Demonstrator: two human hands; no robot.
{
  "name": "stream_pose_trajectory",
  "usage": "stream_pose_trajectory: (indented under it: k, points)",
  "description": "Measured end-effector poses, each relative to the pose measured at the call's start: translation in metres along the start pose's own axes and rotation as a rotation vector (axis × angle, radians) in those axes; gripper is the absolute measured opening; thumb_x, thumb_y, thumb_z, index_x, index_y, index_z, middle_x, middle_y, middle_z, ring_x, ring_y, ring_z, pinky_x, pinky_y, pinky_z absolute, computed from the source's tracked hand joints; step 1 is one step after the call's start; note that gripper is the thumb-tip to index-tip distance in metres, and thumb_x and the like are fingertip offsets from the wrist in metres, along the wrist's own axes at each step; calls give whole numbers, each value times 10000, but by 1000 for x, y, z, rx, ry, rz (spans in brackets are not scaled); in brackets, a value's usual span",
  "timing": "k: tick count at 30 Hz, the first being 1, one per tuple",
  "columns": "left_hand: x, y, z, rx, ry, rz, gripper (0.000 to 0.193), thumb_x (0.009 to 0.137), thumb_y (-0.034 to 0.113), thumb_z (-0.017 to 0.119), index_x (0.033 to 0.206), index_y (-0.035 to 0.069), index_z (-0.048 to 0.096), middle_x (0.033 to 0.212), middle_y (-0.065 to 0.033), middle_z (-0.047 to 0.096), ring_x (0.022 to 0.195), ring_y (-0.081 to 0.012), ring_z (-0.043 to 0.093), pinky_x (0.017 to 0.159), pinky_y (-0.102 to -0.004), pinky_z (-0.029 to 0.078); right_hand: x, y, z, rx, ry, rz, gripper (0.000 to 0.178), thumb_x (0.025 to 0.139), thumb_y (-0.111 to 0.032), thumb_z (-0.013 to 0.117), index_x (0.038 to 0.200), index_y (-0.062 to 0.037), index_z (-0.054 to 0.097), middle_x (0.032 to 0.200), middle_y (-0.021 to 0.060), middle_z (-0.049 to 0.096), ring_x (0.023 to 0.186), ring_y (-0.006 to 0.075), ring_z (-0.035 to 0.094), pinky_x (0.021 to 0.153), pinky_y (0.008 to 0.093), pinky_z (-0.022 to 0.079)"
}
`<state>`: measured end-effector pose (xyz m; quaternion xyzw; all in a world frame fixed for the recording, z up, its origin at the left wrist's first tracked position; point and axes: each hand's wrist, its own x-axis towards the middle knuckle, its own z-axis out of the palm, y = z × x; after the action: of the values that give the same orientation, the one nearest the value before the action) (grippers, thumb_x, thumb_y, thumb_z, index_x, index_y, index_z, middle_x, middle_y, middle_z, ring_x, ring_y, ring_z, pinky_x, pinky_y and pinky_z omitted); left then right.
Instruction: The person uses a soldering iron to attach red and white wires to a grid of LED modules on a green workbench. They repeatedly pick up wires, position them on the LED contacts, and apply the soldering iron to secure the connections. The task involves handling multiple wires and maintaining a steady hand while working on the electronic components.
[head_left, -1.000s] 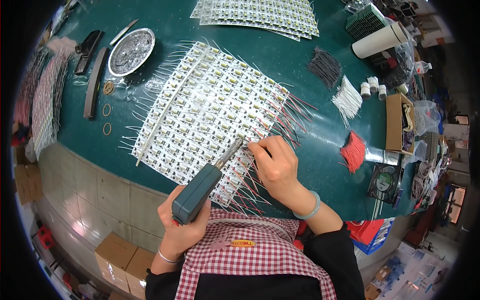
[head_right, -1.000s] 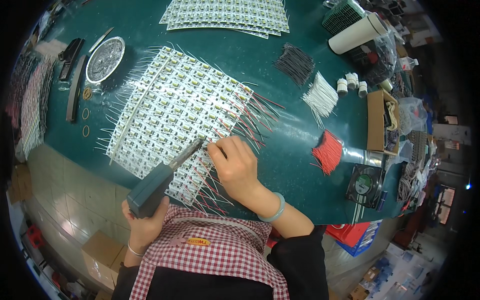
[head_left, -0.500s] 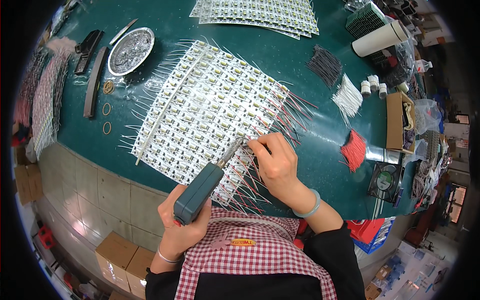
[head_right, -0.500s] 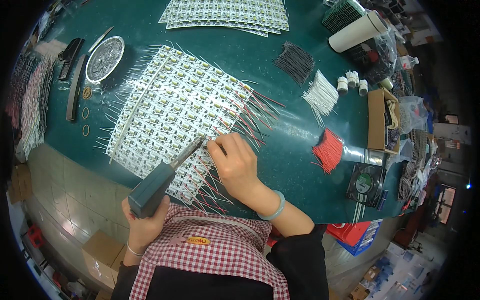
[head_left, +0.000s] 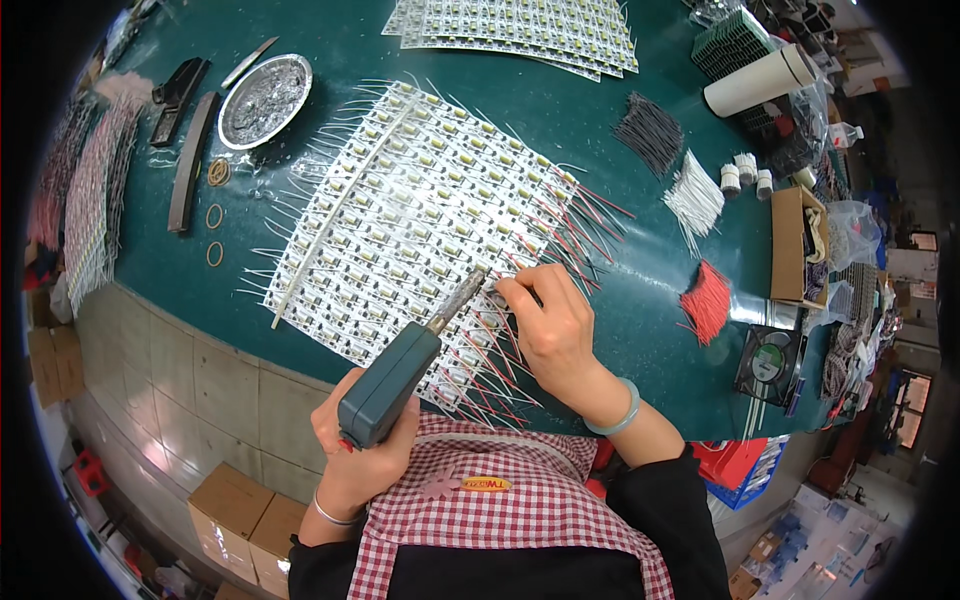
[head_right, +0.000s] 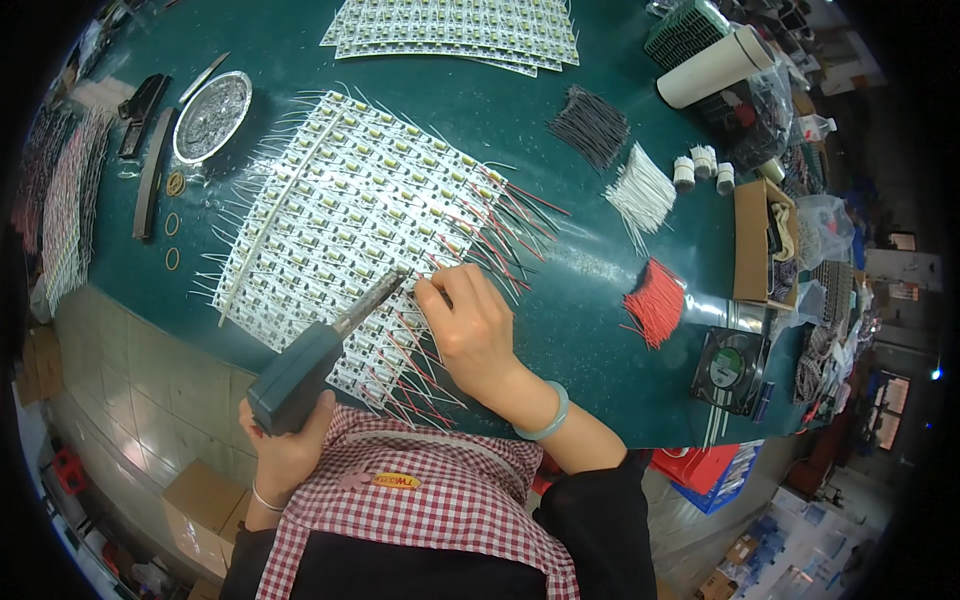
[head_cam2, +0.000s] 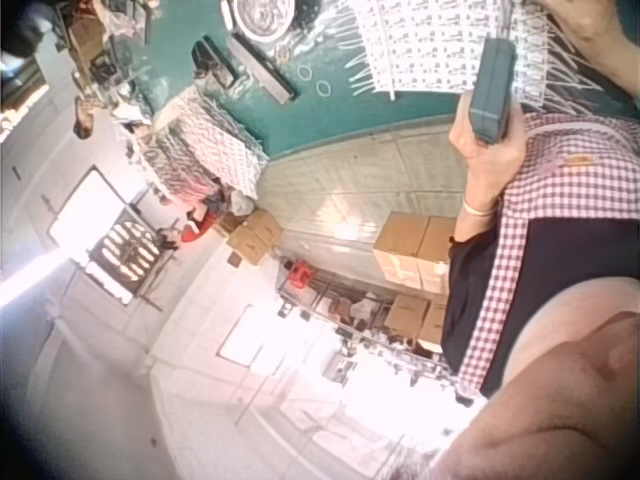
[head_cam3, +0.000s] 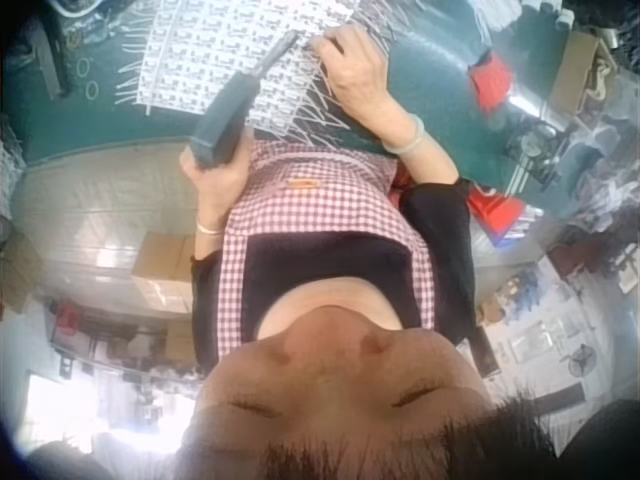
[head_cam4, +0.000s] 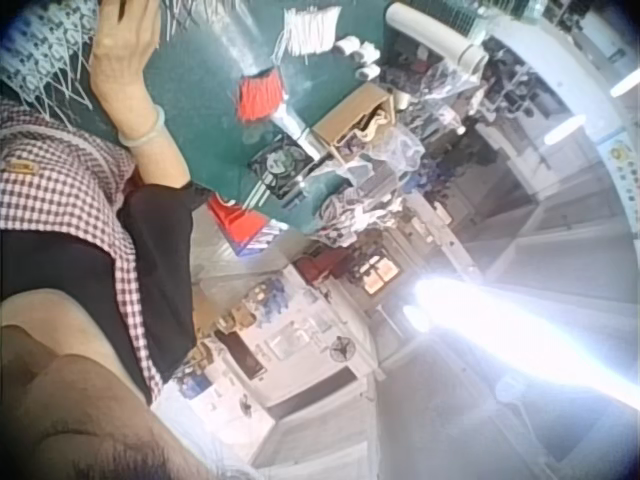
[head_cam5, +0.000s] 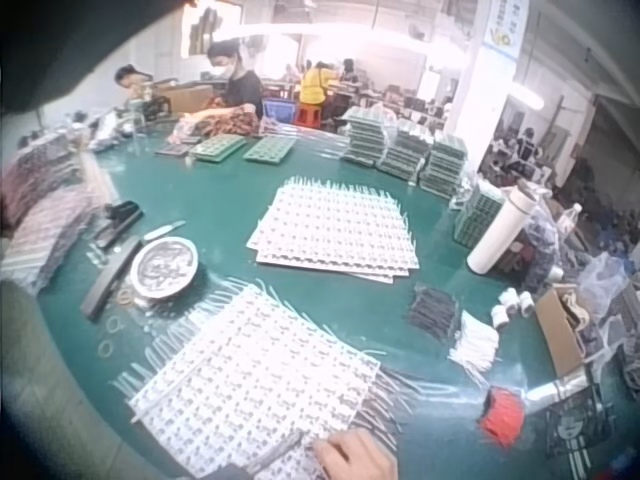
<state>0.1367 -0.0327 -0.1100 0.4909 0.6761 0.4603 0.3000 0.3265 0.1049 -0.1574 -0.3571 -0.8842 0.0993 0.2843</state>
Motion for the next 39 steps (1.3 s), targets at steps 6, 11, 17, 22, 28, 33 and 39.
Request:
stream_pose_trajectory:
  k: [6, 11, 17, 22, 28, 33, 39]
  points:
    - [1, 0, -1, 19, -8, 34, 156, 740, -58, 714, 890, -33, 684, 829, -106, 663, 647, -156, 628, 582, -260, 490, 0, -1, 0, -7, 27, -12, 233, 715, -11, 644, 948, -10, 652, 894, 70, 576, 818, 244, 582, 674, 348, 475]
    - [-3, 1, -6, 32, 1, -2, 173, 732, -52, 717, 903, -51, 692, 856, -126, 676, 681, -182, 647, 616, -270, 509, 2, -11, -8, -24, 87, -46, 221, 713, -15, 659, 934, -8, 655, 857, 61, 580, 804, 249, 578, 682, 376, 453]
    - [-8, -1, -9, 4, 9, -46, 183, 724, -46, 723, 904, -62, 692, 877, -141, 684, 700, -200, 655, 637, -281, 519, -6, -18, -1, 48, 48, 10, 212, 712, 6, 678, 921, -11, 649, 768, 60, 518, 701, 232, 536, 599, 343, 439]
    - [-12, -4, -11, 7, -4, -42, 179, 725, -55, 719, 901, -66, 691, 887, -140, 689, 711, -191, 661, 637, -276, 519, -10, -16, 7, 66, 69, -4, 204, 711, 25, 685, 906, -19, 641, 737, 61, 481, 668, 223, 509, 544, 330, 420]
    - [-15, -8, -14, 6, -17, -11, 170, 722, -65, 718, 889, -61, 688, 882, -135, 688, 706, -173, 661, 622, -265, 512, -10, -17, 10, 56, 67, -1, 208, 714, 30, 685, 911, -23, 644, 735, 60, 477, 666, 221, 505, 540, 331, 423]
    - [-16, -12, -14, 8, -28, 4, 177, 719, -68, 720, 892, -52, 684, 858, -120, 680, 677, -162, 648, 595, -260, 499, -12, -17, 10, 28, 60, -2, 209, 715, 32, 672, 916, -17, 644, 736, 63, 473, 669, 223, 505, 544, 331, 428]
    - [-16, -14, -14, 31, -42, 32, 163, 727, -61, 714, 884, -41, 680, 818, -112, 658, 633, -162, 621, 563, -268, 477, -12, -18, 10, -3, 41, -16, 238, 692, 38, 640, 926, -1, 638, 755, 77, 474, 682, 236, 506, 562, 332, 441]
